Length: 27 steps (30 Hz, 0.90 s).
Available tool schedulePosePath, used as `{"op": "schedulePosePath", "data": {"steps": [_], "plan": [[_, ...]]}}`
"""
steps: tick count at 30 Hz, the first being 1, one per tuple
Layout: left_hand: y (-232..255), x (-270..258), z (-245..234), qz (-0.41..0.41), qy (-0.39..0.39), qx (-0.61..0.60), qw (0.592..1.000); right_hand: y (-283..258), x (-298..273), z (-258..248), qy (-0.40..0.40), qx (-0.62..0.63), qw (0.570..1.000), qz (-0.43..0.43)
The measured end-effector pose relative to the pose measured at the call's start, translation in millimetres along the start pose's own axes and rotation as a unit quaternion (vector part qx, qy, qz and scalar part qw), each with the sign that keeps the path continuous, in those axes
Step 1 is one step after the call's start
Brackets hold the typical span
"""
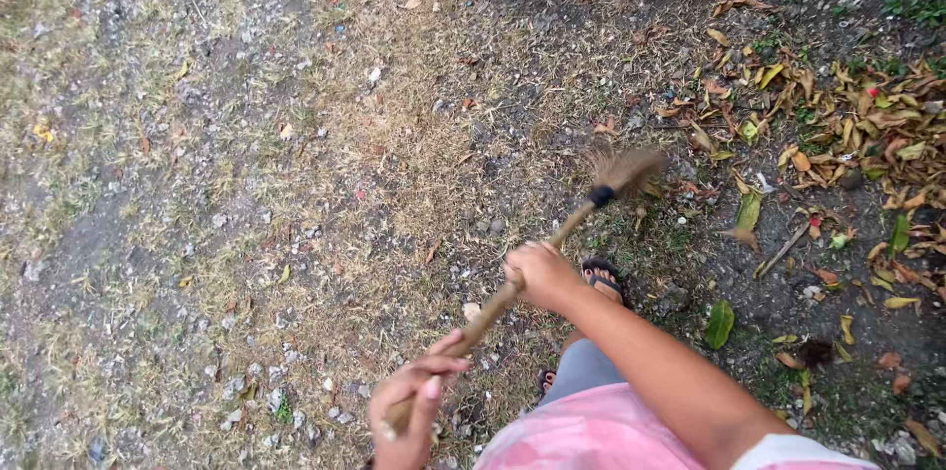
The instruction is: The person sweeps the outdoor ground using a broom, moving dry leaves and debris across the soil and concrete path near parked motorcycles.
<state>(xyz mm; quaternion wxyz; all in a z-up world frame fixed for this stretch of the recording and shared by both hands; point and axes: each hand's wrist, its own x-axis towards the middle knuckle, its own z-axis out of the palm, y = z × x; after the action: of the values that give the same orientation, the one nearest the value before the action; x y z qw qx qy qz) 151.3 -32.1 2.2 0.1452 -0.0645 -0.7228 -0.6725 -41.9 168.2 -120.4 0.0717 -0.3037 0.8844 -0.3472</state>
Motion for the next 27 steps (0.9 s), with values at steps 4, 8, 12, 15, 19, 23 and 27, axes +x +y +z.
{"op": "schedulePosePath", "data": {"steps": [4, 8, 12, 15, 19, 23, 27], "plan": [[38.4, 7.1, -28.2, 0.039, 0.025, 0.061, 0.997, -39.8, 59.9, 0.2, 0.027, -0.029, 0.991, -0.126], [20.3, 26.0, 5.5, 0.073, -0.057, 0.148, 0.985, -8.6, 67.0, 15.5, 0.049, 0.006, 0.995, -0.088], [-3.8, 36.7, 24.4, -0.076, -0.087, 0.058, 0.992, 45.4, 21.2, 21.9, 0.073, -0.006, 0.997, -0.024], [-0.7, 43.4, 26.4, -0.023, -0.114, 0.036, 0.993, 55.2, 10.7, -10.5, -0.019, -0.061, 0.995, 0.071], [28.3, 70.5, 13.2, 0.035, -0.101, 0.016, 0.994, 16.5, 50.2, -54.5, 0.069, -0.059, 0.994, -0.058], [45.6, 111.1, 29.4, 0.114, -0.117, 0.124, 0.979, -1.2, 104.2, -92.2, 0.113, -0.008, 0.993, -0.025], [-3.6, 139.3, 96.9, 0.101, -0.159, 0.214, 0.959, 63.2, 112.8, -99.5, 0.062, 0.011, 0.997, 0.047]]}}
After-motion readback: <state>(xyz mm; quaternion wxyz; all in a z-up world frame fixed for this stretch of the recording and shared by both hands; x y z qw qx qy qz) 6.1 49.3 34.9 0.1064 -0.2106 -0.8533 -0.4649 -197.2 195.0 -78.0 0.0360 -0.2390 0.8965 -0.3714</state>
